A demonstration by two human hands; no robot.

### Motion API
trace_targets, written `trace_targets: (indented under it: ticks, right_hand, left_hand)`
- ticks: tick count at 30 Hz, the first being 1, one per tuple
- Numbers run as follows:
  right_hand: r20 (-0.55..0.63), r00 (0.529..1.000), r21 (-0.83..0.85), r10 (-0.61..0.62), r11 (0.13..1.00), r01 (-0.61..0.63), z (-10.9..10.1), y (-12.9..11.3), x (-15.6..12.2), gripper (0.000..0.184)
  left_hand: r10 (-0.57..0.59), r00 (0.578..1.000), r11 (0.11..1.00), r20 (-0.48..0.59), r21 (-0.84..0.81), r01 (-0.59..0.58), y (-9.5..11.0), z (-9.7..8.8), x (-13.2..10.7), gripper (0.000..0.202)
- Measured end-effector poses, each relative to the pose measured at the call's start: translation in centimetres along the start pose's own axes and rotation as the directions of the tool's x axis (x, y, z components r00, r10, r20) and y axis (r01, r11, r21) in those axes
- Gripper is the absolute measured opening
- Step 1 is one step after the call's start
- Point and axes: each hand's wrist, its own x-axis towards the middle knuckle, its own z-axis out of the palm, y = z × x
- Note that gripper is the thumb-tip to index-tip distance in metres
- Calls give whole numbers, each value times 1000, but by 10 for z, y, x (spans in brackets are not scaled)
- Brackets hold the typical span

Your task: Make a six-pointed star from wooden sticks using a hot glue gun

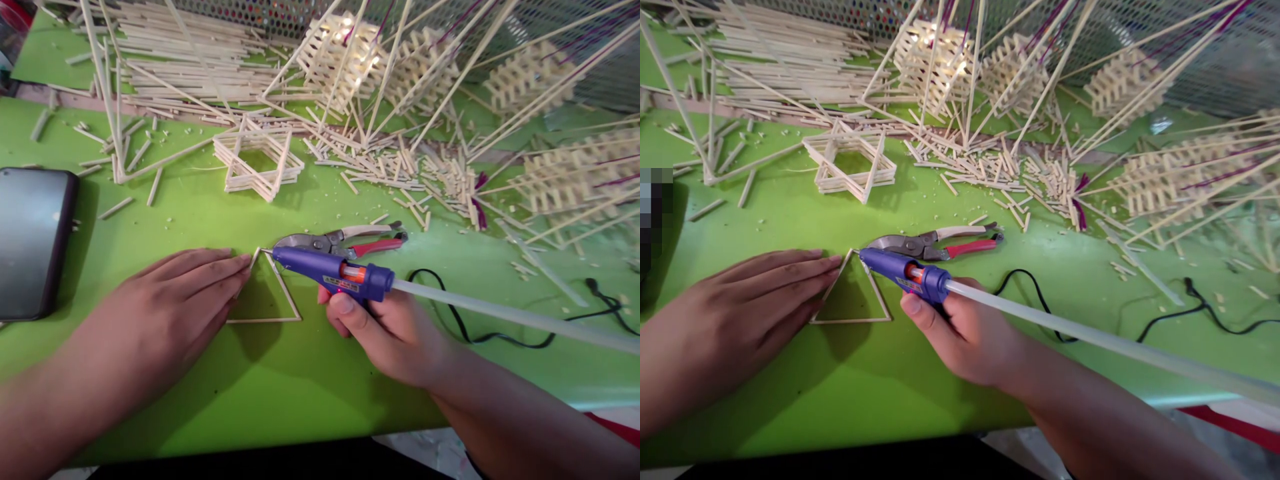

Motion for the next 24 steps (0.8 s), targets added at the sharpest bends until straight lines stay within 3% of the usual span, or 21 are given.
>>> trace_targets:
  ticks: [24]
  right_hand:
    - [8,1000,-16,6,1000,-6,-1,1,0,56]
  left_hand:
    - [-52,998,997,32,-61,54,-1,-1,-3,46]
